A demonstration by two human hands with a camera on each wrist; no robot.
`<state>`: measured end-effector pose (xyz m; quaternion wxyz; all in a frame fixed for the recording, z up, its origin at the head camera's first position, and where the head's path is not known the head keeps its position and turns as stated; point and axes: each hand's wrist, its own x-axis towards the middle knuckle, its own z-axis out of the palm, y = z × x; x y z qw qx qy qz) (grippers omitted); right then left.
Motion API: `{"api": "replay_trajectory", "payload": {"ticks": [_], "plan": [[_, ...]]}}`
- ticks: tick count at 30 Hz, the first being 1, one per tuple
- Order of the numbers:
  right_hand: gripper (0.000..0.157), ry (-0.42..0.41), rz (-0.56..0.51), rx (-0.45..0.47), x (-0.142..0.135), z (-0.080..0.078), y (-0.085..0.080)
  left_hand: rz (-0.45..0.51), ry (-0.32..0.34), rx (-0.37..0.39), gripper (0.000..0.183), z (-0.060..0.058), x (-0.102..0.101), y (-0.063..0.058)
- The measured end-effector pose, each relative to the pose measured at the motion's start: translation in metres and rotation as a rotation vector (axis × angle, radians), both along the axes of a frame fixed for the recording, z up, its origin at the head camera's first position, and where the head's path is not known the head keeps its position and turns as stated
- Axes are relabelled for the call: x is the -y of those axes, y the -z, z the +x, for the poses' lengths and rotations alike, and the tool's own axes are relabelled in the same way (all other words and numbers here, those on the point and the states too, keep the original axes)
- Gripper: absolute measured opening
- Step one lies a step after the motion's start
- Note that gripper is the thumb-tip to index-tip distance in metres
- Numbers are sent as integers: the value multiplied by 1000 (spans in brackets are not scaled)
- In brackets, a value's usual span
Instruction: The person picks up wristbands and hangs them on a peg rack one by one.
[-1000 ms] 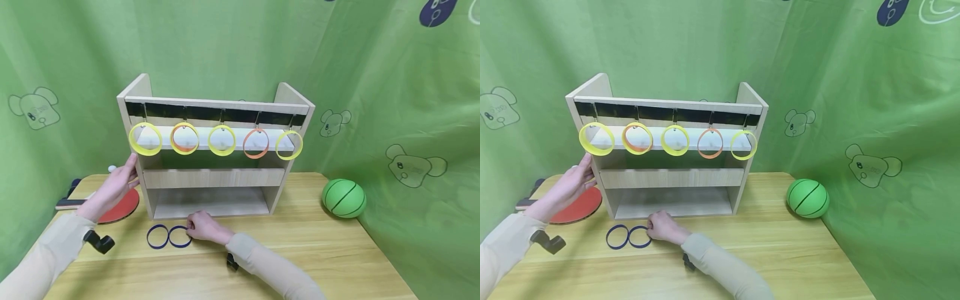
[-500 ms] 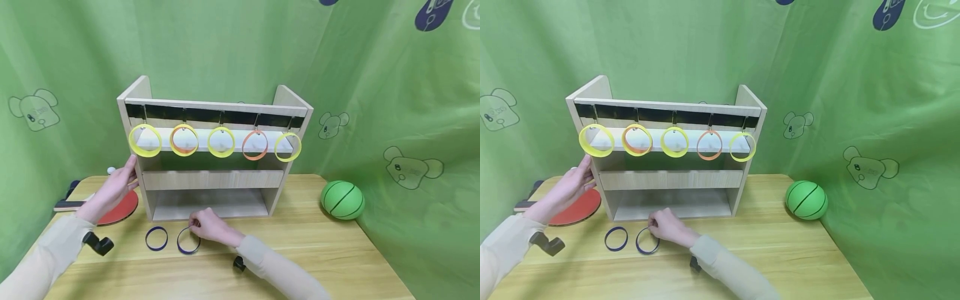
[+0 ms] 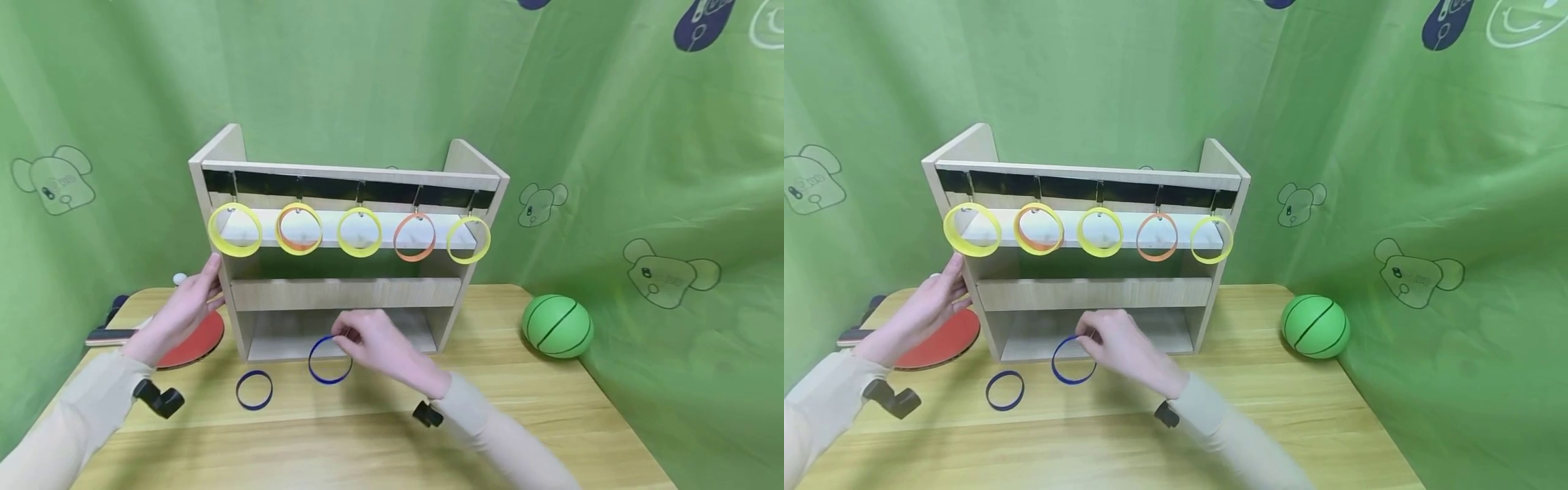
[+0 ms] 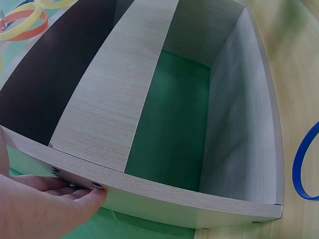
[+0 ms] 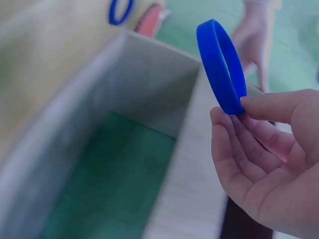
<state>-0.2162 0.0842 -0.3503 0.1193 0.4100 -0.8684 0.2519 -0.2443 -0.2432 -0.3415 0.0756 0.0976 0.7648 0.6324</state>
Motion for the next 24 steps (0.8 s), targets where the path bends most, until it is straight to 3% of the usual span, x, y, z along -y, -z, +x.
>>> {"api": "replay_trajectory", "payload": {"ticks": [12,24], "plan": [[4,9,-168,-168,-42,10,-67,-3,8,-13,93,1,1,-2],[6,180,-203,-275,-77,4,-128,-9,13,-9,93,1,1,-1]]}}
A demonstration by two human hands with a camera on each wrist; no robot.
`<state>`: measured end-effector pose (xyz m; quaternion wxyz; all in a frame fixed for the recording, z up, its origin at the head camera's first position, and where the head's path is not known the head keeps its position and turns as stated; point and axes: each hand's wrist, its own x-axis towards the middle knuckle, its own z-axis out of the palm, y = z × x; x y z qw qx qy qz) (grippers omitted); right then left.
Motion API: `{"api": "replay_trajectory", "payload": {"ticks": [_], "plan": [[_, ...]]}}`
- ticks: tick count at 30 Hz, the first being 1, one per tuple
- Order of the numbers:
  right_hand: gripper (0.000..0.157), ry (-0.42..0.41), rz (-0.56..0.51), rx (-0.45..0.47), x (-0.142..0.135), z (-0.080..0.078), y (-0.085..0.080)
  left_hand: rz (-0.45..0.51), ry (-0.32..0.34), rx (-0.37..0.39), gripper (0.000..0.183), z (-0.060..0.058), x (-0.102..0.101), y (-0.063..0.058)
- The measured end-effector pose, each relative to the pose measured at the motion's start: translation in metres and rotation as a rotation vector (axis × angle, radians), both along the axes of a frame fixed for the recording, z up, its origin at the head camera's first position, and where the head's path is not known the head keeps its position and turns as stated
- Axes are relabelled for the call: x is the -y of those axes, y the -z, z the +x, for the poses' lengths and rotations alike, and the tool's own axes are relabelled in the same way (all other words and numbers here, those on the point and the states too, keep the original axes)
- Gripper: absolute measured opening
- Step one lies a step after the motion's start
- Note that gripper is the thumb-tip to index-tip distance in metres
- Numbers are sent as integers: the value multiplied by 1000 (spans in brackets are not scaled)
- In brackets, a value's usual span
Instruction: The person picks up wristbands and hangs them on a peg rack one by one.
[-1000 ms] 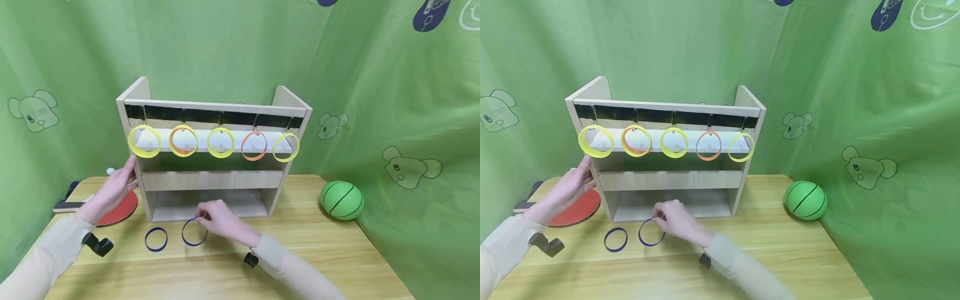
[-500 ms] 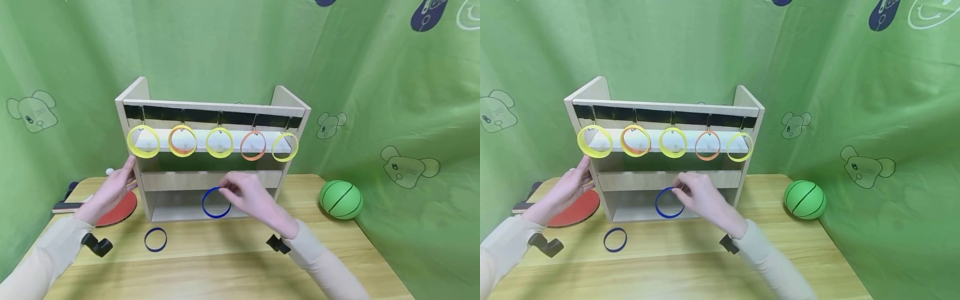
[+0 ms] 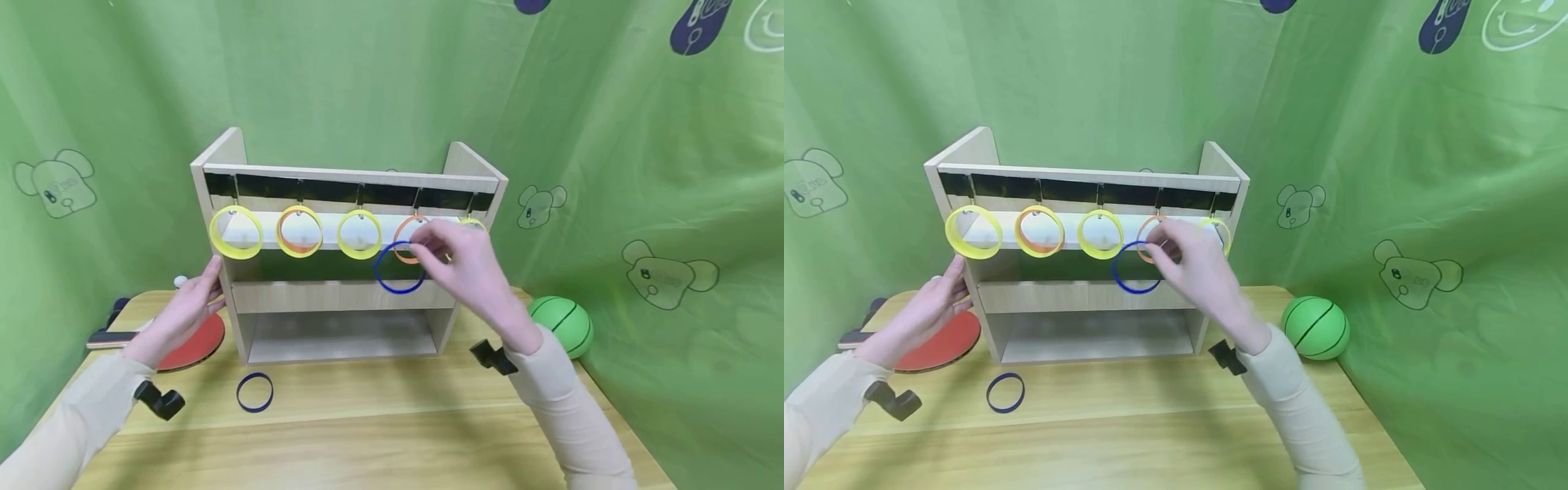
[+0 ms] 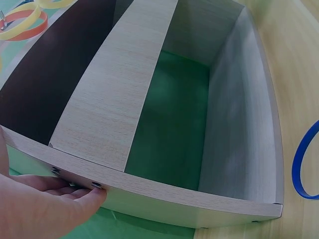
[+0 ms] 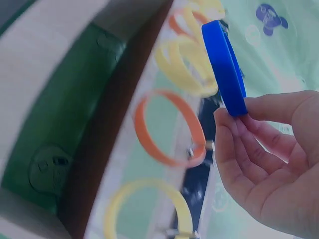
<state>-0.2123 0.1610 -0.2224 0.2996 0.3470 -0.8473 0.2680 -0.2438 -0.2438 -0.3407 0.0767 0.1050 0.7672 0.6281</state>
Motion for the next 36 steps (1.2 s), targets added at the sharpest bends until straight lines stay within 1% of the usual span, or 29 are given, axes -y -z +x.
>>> {"api": "replay_trajectory", "payload": {"ticks": [4,8,12,15,21,28,32,36], "plan": [[5,54,-8,-37,-8,-7,-16,5,-1,0,92,0,0,1],[5,84,0,-41,-14,-16,-25,9,-1,-2,93,-1,-1,1],[5,94,31,-12,-16,-24,-28,11,-1,-6,92,-1,-1,2],[5,86,59,6,-16,-29,-29,9,-3,-7,92,-1,-1,2],[4,80,85,25,-15,-36,-29,10,-13,5,94,0,-2,2],[5,94,101,56,-16,-37,-31,10,-17,4,94,1,-2,1],[7,102,97,41,-16,-34,-33,4,-9,-11,93,1,-1,0],[6,93,68,7,-16,-25,-33,3,-2,-14,92,0,-1,-1]]}}
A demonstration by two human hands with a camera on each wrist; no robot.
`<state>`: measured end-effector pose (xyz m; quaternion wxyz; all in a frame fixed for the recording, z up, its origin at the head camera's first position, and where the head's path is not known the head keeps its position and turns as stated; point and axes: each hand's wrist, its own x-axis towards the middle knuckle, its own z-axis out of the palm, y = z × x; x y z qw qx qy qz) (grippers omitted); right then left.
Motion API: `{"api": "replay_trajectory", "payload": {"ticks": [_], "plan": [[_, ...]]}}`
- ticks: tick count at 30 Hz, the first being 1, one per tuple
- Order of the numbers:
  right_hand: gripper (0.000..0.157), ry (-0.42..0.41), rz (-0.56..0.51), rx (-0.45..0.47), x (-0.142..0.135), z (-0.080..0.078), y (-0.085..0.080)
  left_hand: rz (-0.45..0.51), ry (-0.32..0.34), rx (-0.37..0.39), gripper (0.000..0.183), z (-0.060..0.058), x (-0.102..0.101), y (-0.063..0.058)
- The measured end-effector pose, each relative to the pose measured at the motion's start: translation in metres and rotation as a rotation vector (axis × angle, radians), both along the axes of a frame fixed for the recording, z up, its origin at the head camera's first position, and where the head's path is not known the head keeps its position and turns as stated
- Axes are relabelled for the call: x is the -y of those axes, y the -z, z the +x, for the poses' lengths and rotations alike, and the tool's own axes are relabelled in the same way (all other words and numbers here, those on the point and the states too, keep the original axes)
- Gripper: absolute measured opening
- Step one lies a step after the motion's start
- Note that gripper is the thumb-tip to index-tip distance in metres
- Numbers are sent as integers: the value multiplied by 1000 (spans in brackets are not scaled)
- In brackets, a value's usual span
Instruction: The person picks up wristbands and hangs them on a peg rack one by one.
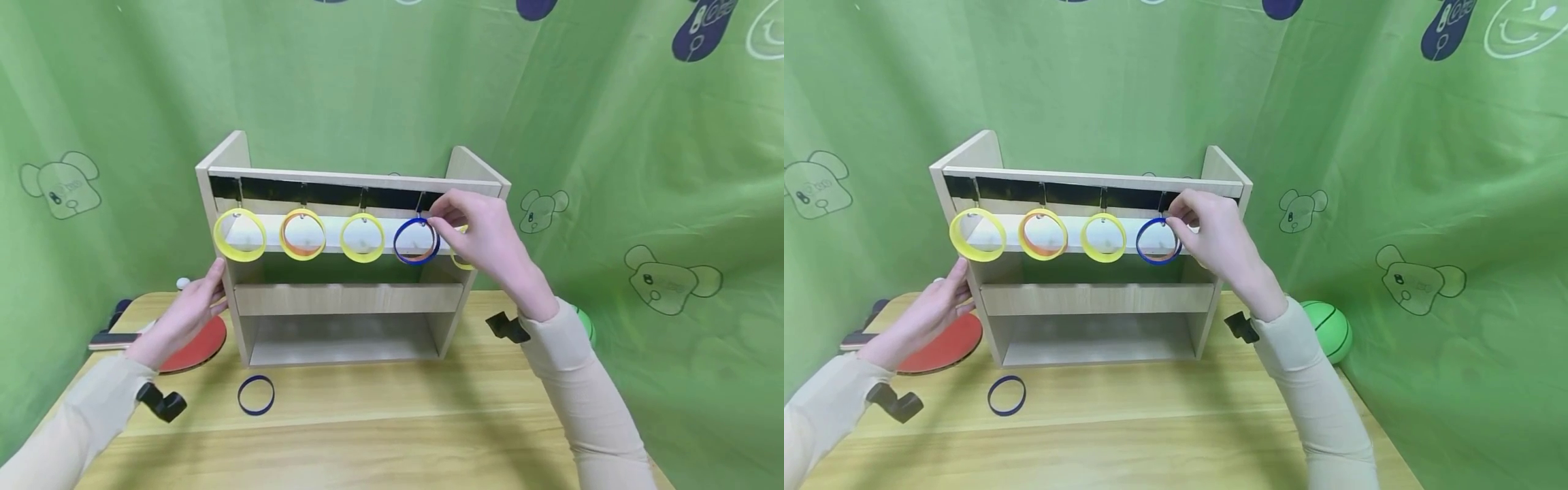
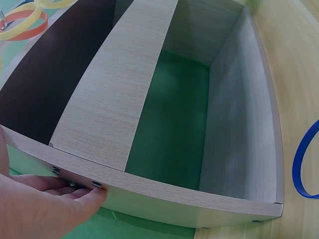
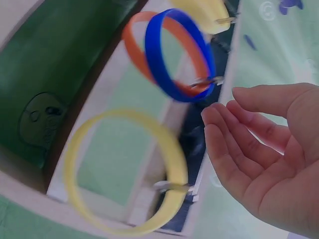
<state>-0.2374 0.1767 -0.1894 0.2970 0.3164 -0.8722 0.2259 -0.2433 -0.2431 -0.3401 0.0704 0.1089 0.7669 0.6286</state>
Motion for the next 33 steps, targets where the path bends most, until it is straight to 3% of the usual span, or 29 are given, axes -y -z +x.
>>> {"api": "replay_trajectory", "payload": {"ticks": [7,10,14,19,24,29,33], "plan": [[6,-112,-23,-72,14,22,18,8,-2,0,92,0,-1,-1],[6,-196,-3,-61,29,28,38,15,4,-4,90,0,0,-1],[5,-299,19,-2,54,31,78,19,10,-5,89,0,1,-1],[3,-359,77,151,89,34,137,6,5,8,90,0,0,0],[4,-369,147,332,120,29,186,-5,-6,12,91,1,-1,-1],[6,-325,228,510,145,18,228,2,-10,9,93,0,-1,0],[6,-291,283,545,162,11,250,9,-15,14,94,0,-1,0]]}}
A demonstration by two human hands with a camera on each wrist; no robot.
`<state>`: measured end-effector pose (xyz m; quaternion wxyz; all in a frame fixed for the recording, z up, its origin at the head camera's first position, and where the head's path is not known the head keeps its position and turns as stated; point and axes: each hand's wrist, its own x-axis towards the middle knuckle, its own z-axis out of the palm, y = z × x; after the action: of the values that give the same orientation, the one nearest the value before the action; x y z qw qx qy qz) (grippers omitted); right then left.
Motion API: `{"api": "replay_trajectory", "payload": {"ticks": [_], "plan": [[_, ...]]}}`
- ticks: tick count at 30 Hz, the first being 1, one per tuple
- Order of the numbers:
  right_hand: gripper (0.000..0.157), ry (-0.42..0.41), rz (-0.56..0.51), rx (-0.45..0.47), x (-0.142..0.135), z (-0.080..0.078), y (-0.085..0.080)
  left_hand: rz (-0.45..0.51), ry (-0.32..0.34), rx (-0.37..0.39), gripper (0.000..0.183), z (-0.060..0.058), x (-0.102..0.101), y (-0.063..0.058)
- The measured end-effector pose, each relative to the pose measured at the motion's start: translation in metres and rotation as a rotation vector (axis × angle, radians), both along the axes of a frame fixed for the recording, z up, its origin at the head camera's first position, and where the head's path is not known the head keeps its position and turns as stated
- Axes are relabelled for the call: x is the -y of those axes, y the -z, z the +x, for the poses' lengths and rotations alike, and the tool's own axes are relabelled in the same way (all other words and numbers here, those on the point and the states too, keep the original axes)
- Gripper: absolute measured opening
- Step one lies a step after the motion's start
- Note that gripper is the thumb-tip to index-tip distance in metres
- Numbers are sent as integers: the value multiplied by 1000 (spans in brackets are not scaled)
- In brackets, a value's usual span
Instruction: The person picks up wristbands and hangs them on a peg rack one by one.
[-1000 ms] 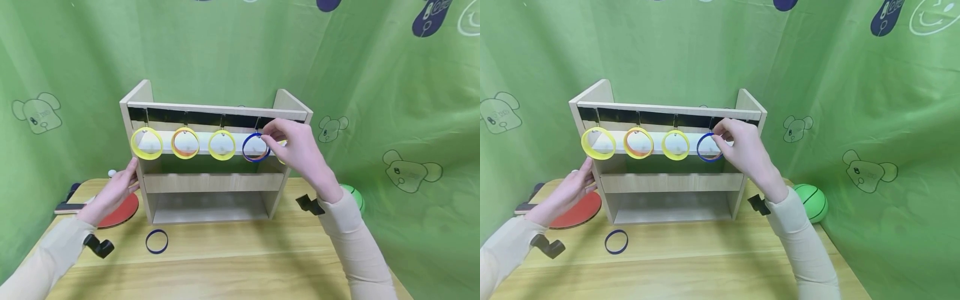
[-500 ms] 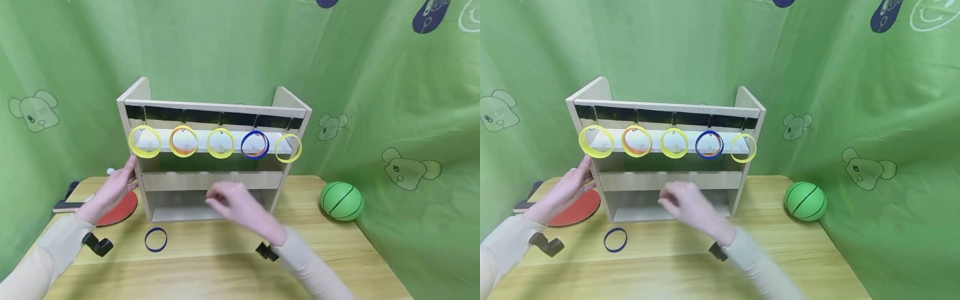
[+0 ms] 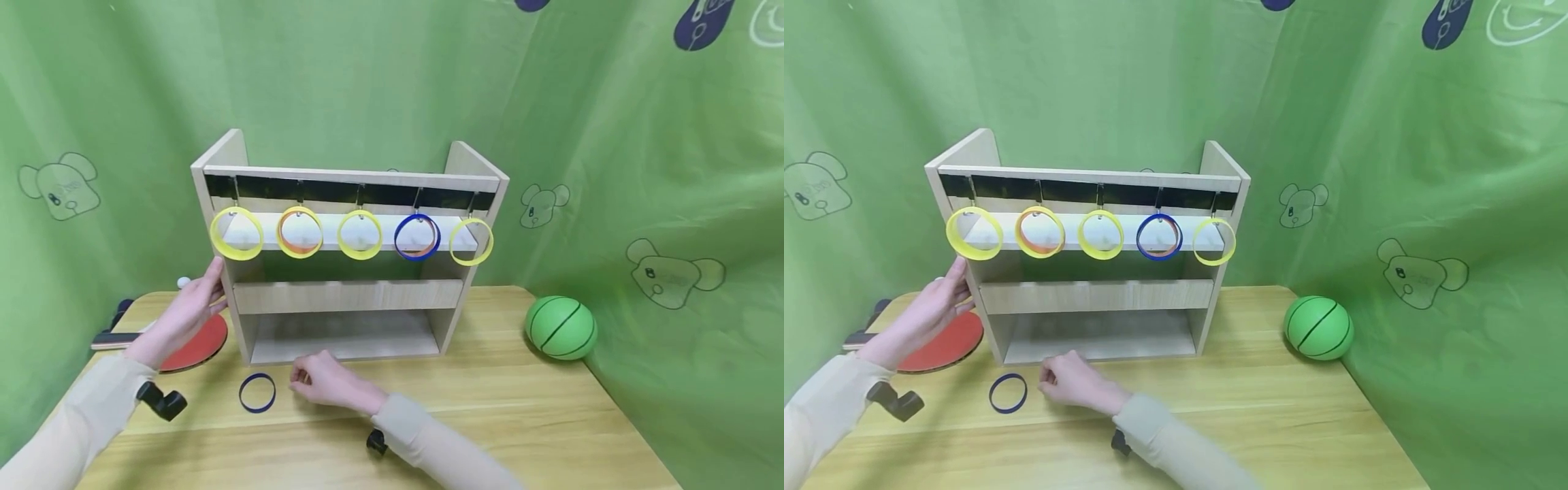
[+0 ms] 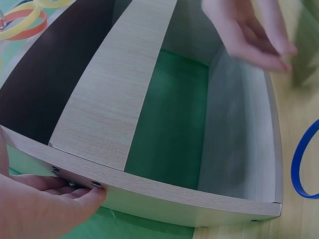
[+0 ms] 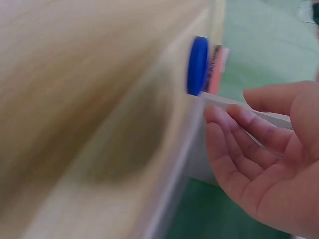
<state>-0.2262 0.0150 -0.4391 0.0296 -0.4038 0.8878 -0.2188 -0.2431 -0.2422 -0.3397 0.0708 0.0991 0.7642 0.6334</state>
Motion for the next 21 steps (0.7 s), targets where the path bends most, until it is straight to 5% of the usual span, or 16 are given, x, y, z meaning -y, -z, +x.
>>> {"api": "replay_trajectory", "payload": {"ticks": [15,21], "plan": [[11,133,48,141,43,-15,26,6,-5,-8,93,1,0,1],[18,165,94,101,53,-17,28,9,-13,-2,94,0,1,1]]}}
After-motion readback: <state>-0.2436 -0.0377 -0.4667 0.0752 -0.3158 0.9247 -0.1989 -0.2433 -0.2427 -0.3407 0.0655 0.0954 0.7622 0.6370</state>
